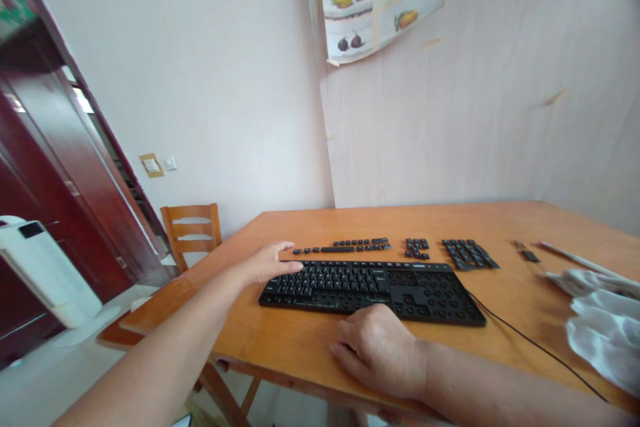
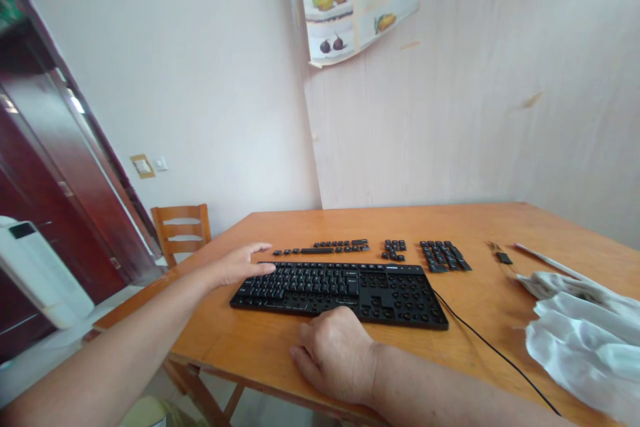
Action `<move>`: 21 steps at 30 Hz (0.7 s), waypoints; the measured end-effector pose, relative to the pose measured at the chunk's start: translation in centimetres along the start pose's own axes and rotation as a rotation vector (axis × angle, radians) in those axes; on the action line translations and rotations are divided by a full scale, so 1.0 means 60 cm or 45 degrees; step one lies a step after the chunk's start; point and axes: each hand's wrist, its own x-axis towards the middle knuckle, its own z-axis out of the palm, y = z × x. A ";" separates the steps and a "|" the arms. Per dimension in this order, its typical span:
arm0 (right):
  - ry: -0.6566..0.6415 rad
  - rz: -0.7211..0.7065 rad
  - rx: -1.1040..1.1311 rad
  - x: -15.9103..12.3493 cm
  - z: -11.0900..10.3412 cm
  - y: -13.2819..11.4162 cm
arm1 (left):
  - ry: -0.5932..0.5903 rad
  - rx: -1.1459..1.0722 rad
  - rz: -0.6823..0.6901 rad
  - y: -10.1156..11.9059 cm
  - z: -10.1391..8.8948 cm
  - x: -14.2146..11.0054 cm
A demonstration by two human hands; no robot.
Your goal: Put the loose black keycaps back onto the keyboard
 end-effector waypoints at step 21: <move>-0.070 0.097 0.027 0.013 -0.005 0.005 | -0.493 0.842 0.208 0.025 0.034 -0.040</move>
